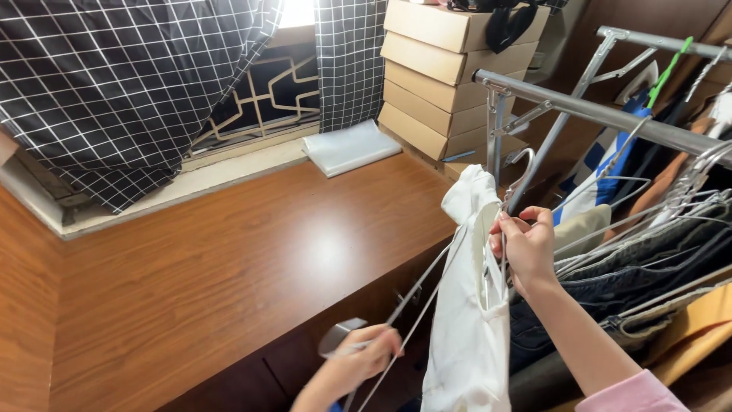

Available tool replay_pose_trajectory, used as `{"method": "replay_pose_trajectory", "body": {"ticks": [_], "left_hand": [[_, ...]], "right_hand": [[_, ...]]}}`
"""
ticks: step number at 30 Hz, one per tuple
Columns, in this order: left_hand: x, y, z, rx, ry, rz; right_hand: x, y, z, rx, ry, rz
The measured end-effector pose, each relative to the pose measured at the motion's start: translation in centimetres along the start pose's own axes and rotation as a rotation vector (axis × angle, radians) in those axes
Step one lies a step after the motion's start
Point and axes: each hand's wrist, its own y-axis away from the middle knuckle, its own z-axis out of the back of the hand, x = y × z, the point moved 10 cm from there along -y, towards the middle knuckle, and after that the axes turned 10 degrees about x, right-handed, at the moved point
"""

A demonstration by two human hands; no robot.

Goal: Folding a black garment, placing it into a plastic bag, putting the bagged item into a cardboard box, and then removing a white shirt from a hanger to prepare it for the next step.

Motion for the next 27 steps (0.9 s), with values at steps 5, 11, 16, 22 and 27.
{"method": "replay_pose_trajectory", "body": {"ticks": [5,11,16,22,27], "left_hand": [[-3.8,5.9,5.0,-0.207,0.102,-0.062],[-6.3,1.5,7.1,-0.537,0.305,-0.029],[-5.7,-6.5,7.5,-0.445,0.3,-0.018],[-2.8,-9.2,8.4,-0.542,0.085,0.004],[-4.4,-7.7,7.8,-0.649,-0.179,-0.048]], "right_hand": [[0.2,1.1,-1.8,0.022,0.085,-0.13],[-2.2,4.2,-7.4,0.177,0.002,-0.169],[-4.5,6.6,-11.2,0.317,-0.017,-0.098],[-9.9,6.6,-13.4,0.359,-0.14,-0.212],[-10.0,7.8,-13.6,0.301,-0.142,-0.357]]}}
